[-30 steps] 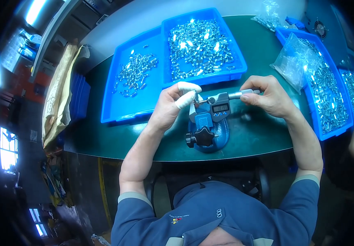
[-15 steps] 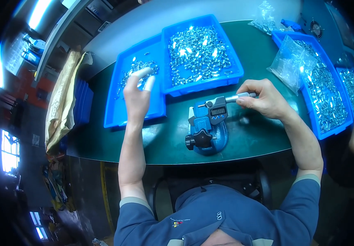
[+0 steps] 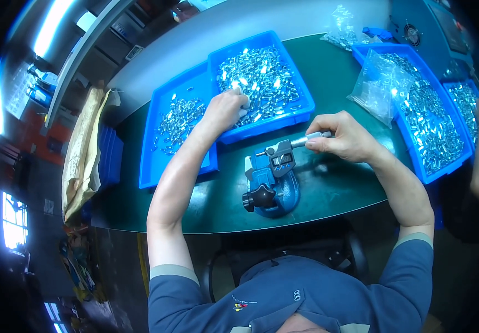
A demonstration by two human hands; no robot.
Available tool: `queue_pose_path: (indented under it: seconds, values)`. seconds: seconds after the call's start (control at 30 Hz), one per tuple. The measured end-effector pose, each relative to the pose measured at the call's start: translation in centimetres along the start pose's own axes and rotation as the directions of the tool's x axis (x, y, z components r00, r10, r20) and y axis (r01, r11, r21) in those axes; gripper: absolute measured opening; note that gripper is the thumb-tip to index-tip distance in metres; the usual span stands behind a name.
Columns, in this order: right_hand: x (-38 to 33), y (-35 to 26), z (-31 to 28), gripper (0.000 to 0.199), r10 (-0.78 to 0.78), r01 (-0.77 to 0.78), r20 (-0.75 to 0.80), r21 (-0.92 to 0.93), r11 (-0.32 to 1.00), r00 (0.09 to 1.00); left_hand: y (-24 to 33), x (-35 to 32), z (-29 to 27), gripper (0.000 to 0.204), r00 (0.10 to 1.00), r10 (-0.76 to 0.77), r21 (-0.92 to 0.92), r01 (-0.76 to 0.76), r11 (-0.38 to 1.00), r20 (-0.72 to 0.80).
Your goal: The person measures small metal pins using a digital micrometer.
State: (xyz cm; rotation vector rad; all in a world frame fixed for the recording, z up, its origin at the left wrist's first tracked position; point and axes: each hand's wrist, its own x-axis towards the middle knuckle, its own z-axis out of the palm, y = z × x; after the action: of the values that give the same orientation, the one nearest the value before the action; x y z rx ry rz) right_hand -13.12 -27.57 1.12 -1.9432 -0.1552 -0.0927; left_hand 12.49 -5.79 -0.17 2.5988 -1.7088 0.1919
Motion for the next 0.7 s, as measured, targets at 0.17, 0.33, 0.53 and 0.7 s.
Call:
queue_pose_path:
  seconds: [0.17,0.33,0.53,0.7]
  values:
    - [0.1,0.2,-0.3,0.027,0.003,-0.003,0.006,-0.005,1.000,1.000,2.7,-3.6,-2.9,0.024,0.942,-0.323,-0.631,0.199,0.750,-0.088]
    - [0.1,0.0,-0.2,0.026,0.036,-0.036,0.026,0.000,0.999,0.999,7.1,-9.7,-2.9,0.031,0.900,-0.432,-0.973,0.051,0.225,-0.053]
    - [0.2,0.0,0.1,0.025,0.066,-0.066,0.008,0.029,0.997,0.998,8.6,-10.8,-1.4,0.029,0.916,-0.402,-0.997,0.031,0.075,-0.001]
    - [0.4,0.2,0.2,0.027,0.057,-0.057,0.029,0.006,0.998,0.998,8.9,-10.7,-0.6,0.027,0.912,-0.403,-0.997,0.075,-0.013,0.074]
